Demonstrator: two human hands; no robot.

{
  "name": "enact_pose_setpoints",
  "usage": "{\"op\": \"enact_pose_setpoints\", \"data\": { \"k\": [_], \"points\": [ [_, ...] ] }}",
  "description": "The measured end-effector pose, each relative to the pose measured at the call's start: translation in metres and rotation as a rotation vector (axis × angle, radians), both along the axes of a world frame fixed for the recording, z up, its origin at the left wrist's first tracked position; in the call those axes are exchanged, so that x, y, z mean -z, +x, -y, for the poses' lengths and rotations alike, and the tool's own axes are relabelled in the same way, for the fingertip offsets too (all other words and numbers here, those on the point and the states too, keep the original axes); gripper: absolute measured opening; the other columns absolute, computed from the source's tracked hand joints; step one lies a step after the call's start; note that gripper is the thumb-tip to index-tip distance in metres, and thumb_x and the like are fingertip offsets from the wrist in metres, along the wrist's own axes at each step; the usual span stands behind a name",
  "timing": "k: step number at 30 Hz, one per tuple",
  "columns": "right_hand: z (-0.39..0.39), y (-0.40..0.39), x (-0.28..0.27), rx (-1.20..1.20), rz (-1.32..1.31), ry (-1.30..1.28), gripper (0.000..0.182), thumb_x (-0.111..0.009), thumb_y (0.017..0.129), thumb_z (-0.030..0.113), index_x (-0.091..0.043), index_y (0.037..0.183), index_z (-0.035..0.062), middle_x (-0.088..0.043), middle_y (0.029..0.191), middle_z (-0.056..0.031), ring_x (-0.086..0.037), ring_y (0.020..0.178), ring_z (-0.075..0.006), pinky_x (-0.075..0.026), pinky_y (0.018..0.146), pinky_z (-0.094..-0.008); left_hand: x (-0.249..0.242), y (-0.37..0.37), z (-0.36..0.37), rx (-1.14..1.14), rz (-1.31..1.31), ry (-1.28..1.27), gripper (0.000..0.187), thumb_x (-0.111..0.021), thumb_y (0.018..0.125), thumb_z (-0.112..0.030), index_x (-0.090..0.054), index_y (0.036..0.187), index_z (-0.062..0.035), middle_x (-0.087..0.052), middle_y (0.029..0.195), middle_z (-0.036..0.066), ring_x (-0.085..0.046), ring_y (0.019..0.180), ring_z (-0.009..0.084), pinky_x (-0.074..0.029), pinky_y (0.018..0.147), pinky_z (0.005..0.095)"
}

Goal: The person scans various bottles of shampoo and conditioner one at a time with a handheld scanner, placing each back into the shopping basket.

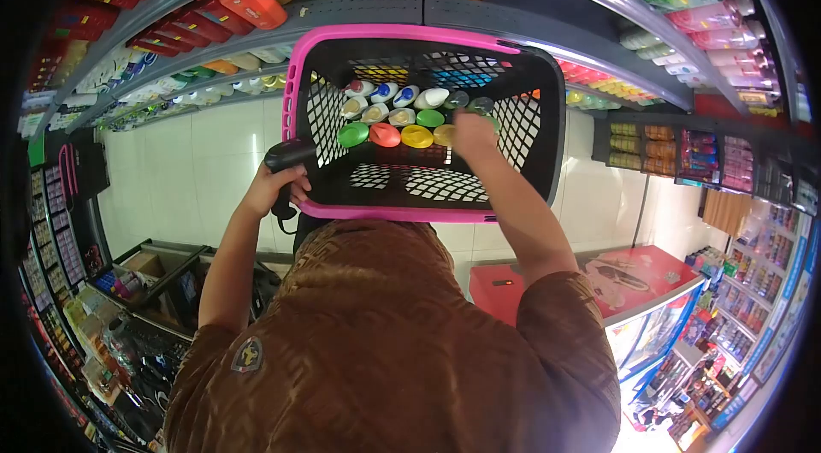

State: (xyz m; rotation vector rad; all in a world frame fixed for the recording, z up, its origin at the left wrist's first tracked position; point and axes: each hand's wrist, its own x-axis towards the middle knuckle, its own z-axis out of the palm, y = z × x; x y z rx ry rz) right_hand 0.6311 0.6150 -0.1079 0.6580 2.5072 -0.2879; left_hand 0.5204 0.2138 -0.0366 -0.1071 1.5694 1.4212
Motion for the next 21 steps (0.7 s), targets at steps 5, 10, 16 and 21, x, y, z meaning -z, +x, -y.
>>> {"op": "enact_pose_setpoints", "data": {
  "k": [5, 10, 16, 21],
  "points": [
    [0.11, -0.044, 0.039, -0.298, -0.226, -0.345, 0.053, -0.072, 0.086, 0.026, -0.057, 0.134, 0.0116, -0.062, 0.132, -0.0189, -0.067, 0.112, -0.0373, -0.055, 0.093, -0.0482, 0.003, -0.001, 0.003, -0.012, 0.051, 0.05, 0.022, -0.073, 0.093, -0.018, -0.063, 0.104, -0.0012, -0.071, 0.079, 0.014, -0.071, 0.06, 0.0211, -0.059, 0.053, 0.033],
    [0.18, -0.081, 0.093, -0.327, -0.097, -0.287, 0.053, -0.064, 0.09, 0.011, -0.054, 0.142, 0.0121, -0.061, 0.134, -0.0187, -0.064, 0.122, -0.0332, -0.055, 0.097, -0.045, 0.01, -0.003, 0.007, 0.069, 0.064, 0.077, 0.028, -0.073, 0.094, -0.02, -0.063, 0.113, -0.0021, -0.072, 0.08, 0.012, -0.071, 0.062, 0.0195, -0.057, 0.054, 0.0306],
    [0.191, -0.095, 0.121, -0.383, -0.056, -0.254, 0.031, -0.059, 0.092, 0.008, -0.065, 0.123, 0.0097, -0.068, 0.124, -0.0204, -0.068, 0.116, -0.0339, -0.056, 0.095, -0.0464, 0.011, -0.015, 0.01, 0.178, 0.121, 0.114, 0.034, -0.072, 0.095, -0.02, -0.062, 0.121, -0.0016, -0.072, 0.083, 0.013, -0.072, 0.066, 0.0199, -0.057, 0.057, 0.0309],
    [0.18, -0.076, 0.049, -0.188, -0.107, -0.299, 0.03, -0.063, 0.097, 0.028, -0.067, 0.118, 0.0066, -0.072, 0.104, -0.0225, -0.068, 0.103, -0.0396, -0.054, 0.088, -0.0492, 0.02, -0.023, 0.013, 0.273, 0.126, 0.206, 0.038, -0.072, 0.095, -0.021, -0.06, 0.125, -0.0022, -0.072, 0.082, 0.014, -0.072, 0.065, 0.02, -0.056, 0.057, 0.0301]
  ]
}}
